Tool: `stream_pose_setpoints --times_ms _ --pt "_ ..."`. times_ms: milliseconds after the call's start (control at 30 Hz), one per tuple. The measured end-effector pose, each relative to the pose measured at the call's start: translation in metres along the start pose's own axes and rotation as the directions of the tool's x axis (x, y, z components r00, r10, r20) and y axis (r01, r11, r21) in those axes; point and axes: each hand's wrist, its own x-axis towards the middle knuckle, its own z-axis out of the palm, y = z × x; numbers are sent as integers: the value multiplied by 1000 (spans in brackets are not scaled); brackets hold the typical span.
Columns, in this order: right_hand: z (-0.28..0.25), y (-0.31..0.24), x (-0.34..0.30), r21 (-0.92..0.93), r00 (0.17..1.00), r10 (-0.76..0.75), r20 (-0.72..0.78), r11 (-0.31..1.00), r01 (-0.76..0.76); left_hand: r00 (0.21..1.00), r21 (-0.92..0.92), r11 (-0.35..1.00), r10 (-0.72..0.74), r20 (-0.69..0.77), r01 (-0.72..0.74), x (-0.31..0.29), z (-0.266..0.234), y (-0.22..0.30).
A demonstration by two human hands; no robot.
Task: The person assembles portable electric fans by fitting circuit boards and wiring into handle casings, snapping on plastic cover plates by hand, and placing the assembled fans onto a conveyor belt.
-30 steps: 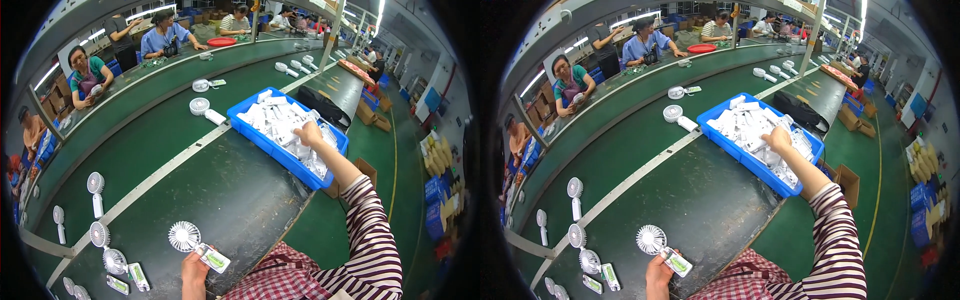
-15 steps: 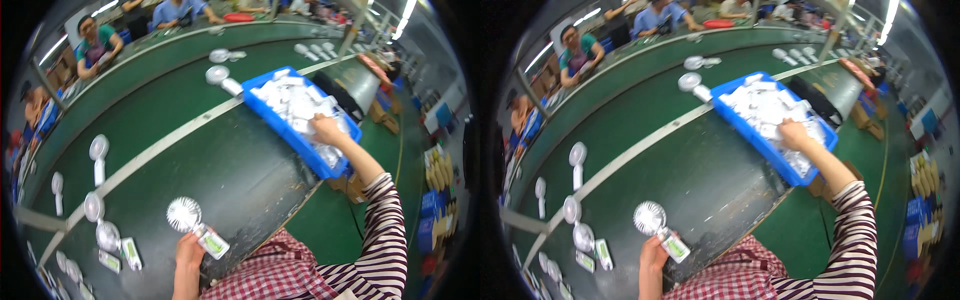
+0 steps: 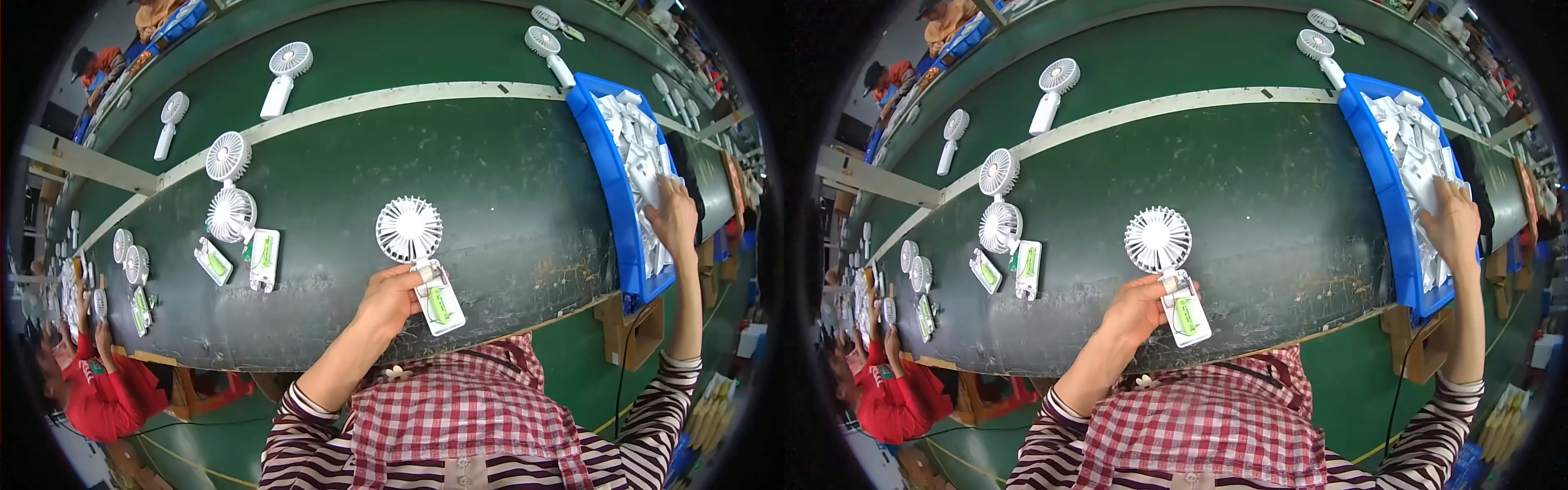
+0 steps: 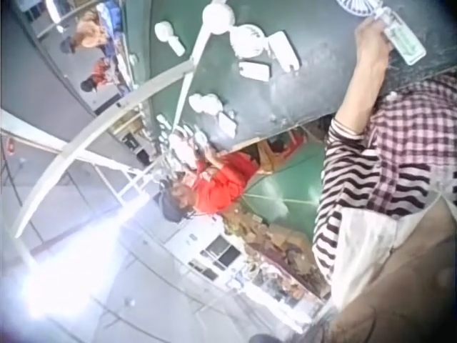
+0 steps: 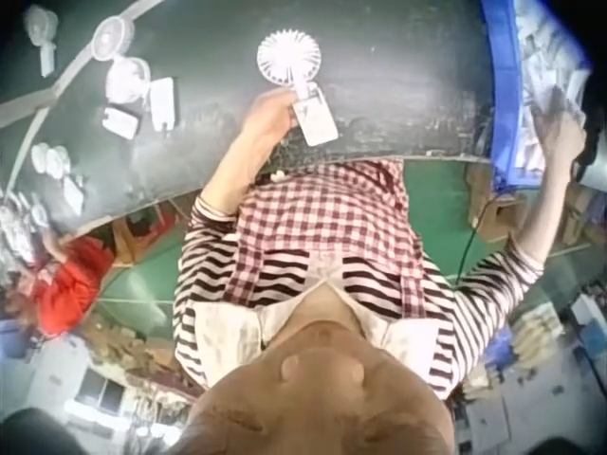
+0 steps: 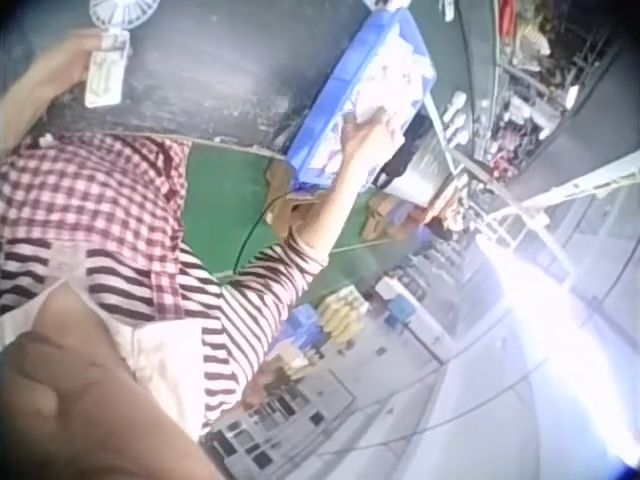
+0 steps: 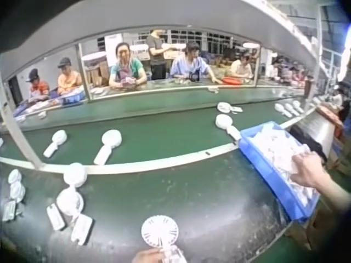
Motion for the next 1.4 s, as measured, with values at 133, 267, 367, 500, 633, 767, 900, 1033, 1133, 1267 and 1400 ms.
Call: stream_pose_setpoints --times_ms 133,267,367,500,633,767,900,1033,1133,1267,1400 --pt "-17 -91 -33 625 997 -11 73 780 -37 1000 -33 999 14 27 -13 -1 -4 -3" --pt "-29 -169 -60 777 951 -308 -4 598 196 1000 -52 999 13 22 -11 -1 0 -2" --pt "-36 -205 -69 788 930 -367 36 583 199 999 -86 996 26 23 -24 1 -4 -5" --pt "-35 -231 -78 773 921 -391 -8 581 254 998 -196 980 20 52 -9 2 -4 -6" --pt "-33 -246 -81 762 912 -408 41 603 236 998 -215 977 25 62 -11 0 -4 -6" --pt "-33 -255 -81 769 903 -424 64 598 226 998 -218 976 15 59 -2 0 -3 -4" --pt "-32 -260 -82 755 903 -425 68 613 231 995 -246 969 49 92 -25 1 -5 -7" --pt "-31 -261 -83 749 903 -426 59 617 242 994 -242 970 44 103 -18 1 -3 -6" --pt "-30 -262 -84 728 899 -435 50 633 265 995 -247 969 37 96 -13 1 -2 -6" --pt "-28 -264 -86 702 892 -451 40 647 296 995 -243 970 39 92 -16 1 -2 -6" --pt "-28 -264 -86 677 882 -471 32 659 327 996 -240 971 28 86 -7 1 -2 -6"
